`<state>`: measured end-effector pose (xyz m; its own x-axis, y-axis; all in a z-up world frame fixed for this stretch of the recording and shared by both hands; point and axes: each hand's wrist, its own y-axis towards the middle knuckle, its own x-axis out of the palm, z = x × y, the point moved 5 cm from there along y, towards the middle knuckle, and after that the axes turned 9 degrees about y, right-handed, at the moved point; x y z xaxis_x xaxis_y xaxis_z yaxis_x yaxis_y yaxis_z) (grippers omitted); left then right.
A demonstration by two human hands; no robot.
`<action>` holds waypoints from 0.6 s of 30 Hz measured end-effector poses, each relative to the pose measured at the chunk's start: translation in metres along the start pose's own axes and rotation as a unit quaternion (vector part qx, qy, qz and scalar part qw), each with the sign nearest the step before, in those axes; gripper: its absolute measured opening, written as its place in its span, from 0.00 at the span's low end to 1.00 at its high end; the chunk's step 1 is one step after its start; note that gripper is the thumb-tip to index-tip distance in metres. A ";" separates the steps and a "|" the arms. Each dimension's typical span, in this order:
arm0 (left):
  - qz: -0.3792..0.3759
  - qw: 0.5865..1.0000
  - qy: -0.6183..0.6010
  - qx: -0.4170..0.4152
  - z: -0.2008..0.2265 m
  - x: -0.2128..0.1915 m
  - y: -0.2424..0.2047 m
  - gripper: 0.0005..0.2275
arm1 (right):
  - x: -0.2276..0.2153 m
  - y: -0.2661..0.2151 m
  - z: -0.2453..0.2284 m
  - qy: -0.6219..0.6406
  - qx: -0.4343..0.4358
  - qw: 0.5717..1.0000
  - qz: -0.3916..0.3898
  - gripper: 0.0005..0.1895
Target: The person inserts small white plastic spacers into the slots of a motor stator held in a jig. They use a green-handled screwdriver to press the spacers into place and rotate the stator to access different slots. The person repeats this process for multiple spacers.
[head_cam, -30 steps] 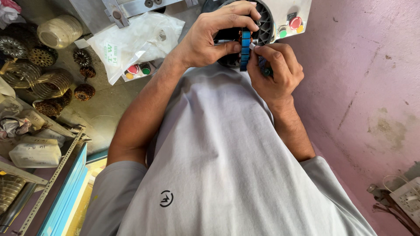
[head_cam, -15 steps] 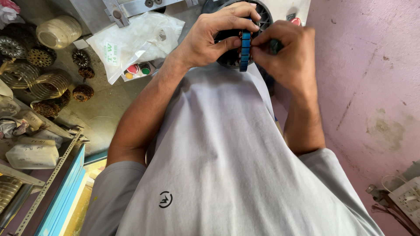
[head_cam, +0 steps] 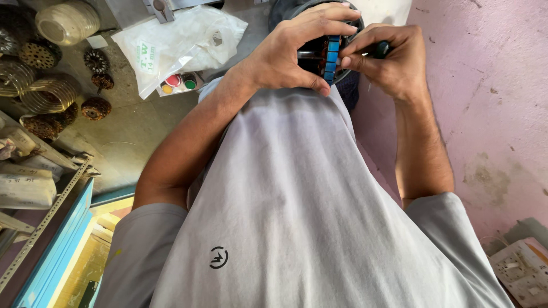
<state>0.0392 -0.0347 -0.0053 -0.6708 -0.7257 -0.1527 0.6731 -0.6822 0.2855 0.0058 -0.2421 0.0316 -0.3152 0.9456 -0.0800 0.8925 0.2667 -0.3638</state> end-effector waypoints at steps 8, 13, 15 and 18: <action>0.010 0.999 -0.030 -0.018 -0.008 0.004 -0.002 0.40 | 0.005 0.004 -0.005 -0.031 0.013 0.999 0.021 0.09; 0.014 1.000 -0.018 -0.019 -0.005 0.004 -0.003 0.42 | 0.008 0.002 -0.010 -0.077 0.038 0.996 0.010 0.12; 0.016 1.000 -0.007 -0.019 -0.002 0.002 -0.003 0.42 | 0.012 0.002 -0.012 -0.076 0.034 0.997 0.008 0.12; 0.017 1.000 0.013 -0.021 0.002 0.004 -0.002 0.48 | 0.020 0.000 -0.003 -0.040 0.071 0.995 0.065 0.12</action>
<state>0.0343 -0.0357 -0.0049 -0.6396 -0.7500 -0.1687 0.7079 -0.6602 0.2509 0.0010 -0.2225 0.0329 -0.2299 0.9509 -0.2071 0.8750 0.1089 -0.4717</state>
